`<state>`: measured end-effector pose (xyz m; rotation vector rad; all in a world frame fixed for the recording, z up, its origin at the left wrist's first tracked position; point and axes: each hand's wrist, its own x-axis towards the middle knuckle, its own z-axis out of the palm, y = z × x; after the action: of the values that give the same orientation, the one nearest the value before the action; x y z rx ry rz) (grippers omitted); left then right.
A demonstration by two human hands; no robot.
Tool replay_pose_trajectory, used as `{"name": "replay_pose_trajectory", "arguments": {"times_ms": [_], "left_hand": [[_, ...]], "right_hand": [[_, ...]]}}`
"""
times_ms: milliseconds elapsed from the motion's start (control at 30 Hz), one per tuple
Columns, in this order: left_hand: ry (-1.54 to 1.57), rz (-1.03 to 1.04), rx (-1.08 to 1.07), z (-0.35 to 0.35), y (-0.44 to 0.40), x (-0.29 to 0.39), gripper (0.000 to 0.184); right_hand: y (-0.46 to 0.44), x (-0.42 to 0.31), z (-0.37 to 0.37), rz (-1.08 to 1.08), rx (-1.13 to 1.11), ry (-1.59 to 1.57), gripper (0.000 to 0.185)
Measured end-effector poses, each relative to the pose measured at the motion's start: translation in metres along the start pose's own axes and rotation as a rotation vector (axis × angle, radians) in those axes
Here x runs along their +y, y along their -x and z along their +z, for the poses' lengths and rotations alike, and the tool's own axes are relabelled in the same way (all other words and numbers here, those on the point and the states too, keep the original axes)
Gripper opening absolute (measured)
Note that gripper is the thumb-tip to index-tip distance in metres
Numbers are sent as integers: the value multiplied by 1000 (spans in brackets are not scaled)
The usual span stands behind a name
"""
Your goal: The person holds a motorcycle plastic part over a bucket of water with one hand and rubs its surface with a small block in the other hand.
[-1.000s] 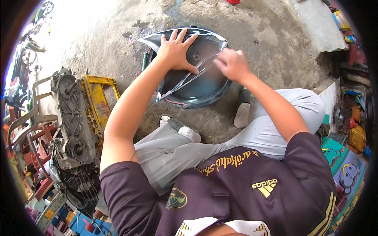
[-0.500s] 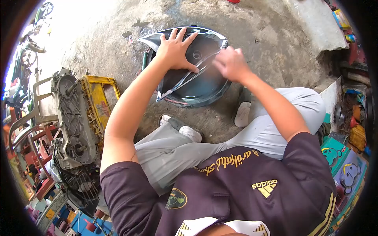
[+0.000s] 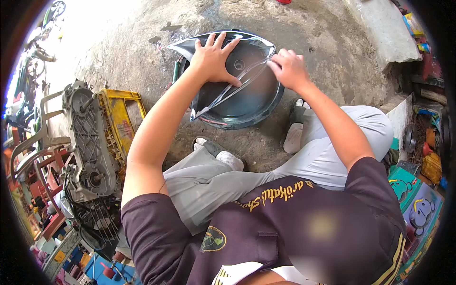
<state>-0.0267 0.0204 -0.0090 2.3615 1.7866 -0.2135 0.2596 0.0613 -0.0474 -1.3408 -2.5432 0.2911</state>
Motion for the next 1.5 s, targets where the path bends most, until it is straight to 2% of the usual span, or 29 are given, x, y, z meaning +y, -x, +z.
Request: {"name": "replay_pose_trajectory", "arguments": {"times_ms": [67,167,300,400,633,700,767,833,933,1100,1167,1233,1300,1367,1433,1500], "left_hand": [[-4,8,3,0,-2,0,150],[-10,1,-24,-1,-3,0,150],[0,-5,1,0,-1,1,150],[-5,-5,8,-1,-1,0,150],[6,-1,10,-1,-1,1,149],[7,-3,7,-2,-1,1,150],[11,-3,7,-2,1,1,150],[3,-9,-10,-2,-2,1,150],[-3,-11,-18,-2,-3,2,150],[7,-4,2,0,-1,1,150],[10,-2,12,-2,-1,1,150],[11,-3,1,-1,-2,1,149],[10,-2,4,0,-3,1,149],[7,0,-1,0,-3,0,150],[15,-2,19,2,-2,0,150],[20,-3,21,2,0,0,150]], "right_hand": [[9,-20,0,-185,-21,14,23],[27,-41,3,-296,-65,-51,18],[17,-16,5,-243,-9,-103,19],[7,-5,10,-29,59,-101,20],[18,-37,-3,-309,-20,-26,18],[8,-16,3,-261,-1,-46,18],[0,5,6,-70,77,-33,17],[2,-3,3,-14,59,-48,15],[18,-29,5,-337,-5,-22,19],[4,-4,8,-198,28,-54,18],[2,6,11,-94,119,-43,16],[6,-12,4,-121,54,-57,17],[16,-36,-3,-349,-67,-59,19],[16,-36,-4,-354,-87,-59,21],[6,-18,-3,-178,-61,-62,22],[1,-3,8,-128,17,-62,22]]}}
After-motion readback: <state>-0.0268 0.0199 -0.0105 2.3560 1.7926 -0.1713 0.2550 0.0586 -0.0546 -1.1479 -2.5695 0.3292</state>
